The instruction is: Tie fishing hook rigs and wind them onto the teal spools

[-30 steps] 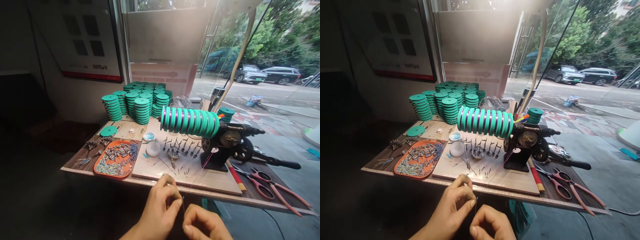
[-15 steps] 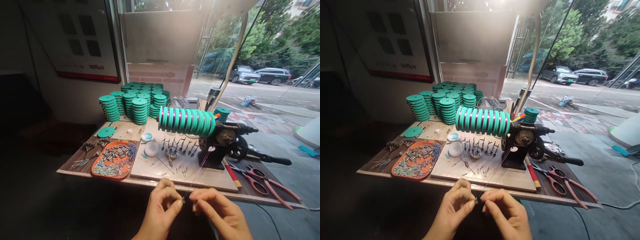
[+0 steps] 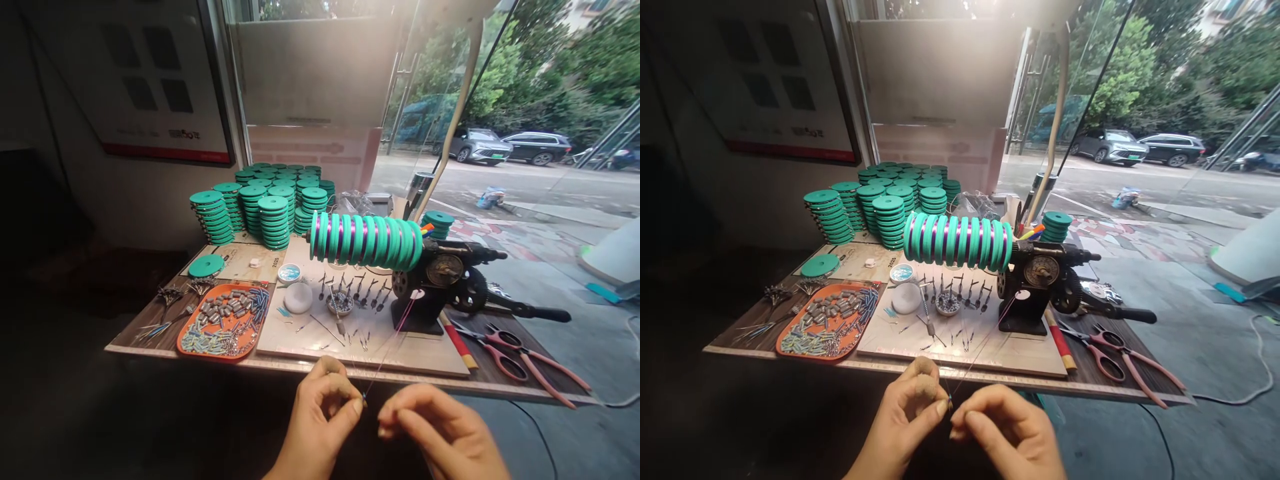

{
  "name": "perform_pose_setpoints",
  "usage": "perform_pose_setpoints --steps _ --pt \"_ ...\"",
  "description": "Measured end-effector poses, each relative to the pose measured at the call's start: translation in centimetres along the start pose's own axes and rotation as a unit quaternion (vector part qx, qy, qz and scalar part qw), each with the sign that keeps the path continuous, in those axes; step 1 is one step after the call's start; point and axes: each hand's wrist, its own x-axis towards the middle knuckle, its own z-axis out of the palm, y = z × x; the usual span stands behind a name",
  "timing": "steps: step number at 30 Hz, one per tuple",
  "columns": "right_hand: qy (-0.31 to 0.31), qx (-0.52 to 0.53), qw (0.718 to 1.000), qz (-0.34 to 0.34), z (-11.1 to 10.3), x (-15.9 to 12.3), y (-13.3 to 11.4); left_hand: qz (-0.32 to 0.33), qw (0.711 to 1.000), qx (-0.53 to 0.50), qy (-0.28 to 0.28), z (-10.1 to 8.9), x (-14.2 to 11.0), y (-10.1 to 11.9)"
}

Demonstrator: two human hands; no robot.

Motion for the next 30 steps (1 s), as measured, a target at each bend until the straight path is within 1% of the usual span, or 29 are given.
perform_pose_setpoints --steps 2,3,4,6,7,8,9,11,13,15,17,19,21,23,25,27,29,30 --pt "0.059 -0.045 0.994 -0.086 -1.0 0.3 -0.3 -0.021 0.999 -0.029 -0.001 0.0 0.1 0.2" --pt "0.080 -0.092 0.983 -0.136 -1.6 0.5 -0.1 -0.030 0.999 -0.043 -0.002 0.0 0.1 0.2" --pt "0.086 -0.157 0.966 -0.184 -2.1 0.7 0.4 -0.038 0.998 -0.055 -0.002 0.0 0.1 0.3" --pt "0.060 -0.283 0.913 -0.286 -2.8 0.8 1.7 -0.042 0.997 -0.071 -0.005 0.2 0.0 0.3" --pt "0.042 -0.321 0.887 -0.331 -2.9 0.7 2.5 -0.041 0.996 -0.076 -0.008 0.2 0.0 0.4" --pt "0.026 -0.337 0.866 -0.368 -2.7 0.5 3.1 -0.038 0.996 -0.080 -0.011 0.3 -0.1 0.4" --pt "0.017 -0.339 0.854 -0.395 -2.3 0.3 3.6 -0.036 0.996 -0.082 -0.014 0.3 -0.1 0.4" --pt "0.015 -0.326 0.842 -0.429 -1.0 0.0 3.8 -0.034 0.996 -0.085 -0.016 0.3 -0.2 0.4" --pt "0.011 -0.312 0.845 -0.435 0.1 0.0 3.3 -0.032 0.996 -0.086 -0.017 0.3 -0.2 0.4" --pt "0.016 -0.296 0.854 -0.427 0.6 0.2 2.6 -0.031 0.995 -0.088 -0.018 0.2 -0.1 0.4" --pt "0.040 -0.295 0.860 -0.414 0.2 0.4 2.3 -0.032 0.995 -0.090 -0.017 0.1 -0.1 0.4" --pt "0.063 -0.308 0.856 -0.410 -0.6 0.5 2.7 -0.043 0.994 -0.095 -0.014 0.2 -0.1 0.4" --pt "0.064 -0.314 0.848 -0.422 -1.0 0.3 3.5 -0.054 0.993 -0.103 -0.014 0.3 -0.1 0.4" --pt "0.050 -0.307 0.845 -0.435 -0.9 0.1 4.0 -0.061 0.991 -0.114 -0.016 0.3 -0.1 0.3" --pt "0.037 -0.283 0.859 -0.425 -0.3 0.0 3.9 -0.058 0.991 -0.122 -0.017 0.3 -0.2 0.3" --pt "0.033 -0.250 0.888 -0.386 0.3 0.3 3.1 -0.051 0.991 -0.126 -0.018 0.2 -0.2 0.2" --pt "0.049 -0.230 0.912 -0.335 0.6 0.6 2.1 -0.038 0.990 -0.130 -0.027 0.1 -0.3 0.2" --pt "0.065 -0.234 0.917 -0.315 0.6 0.8 1.6 -0.036 0.990 -0.130 -0.036 0.1 -0.3 0.1"
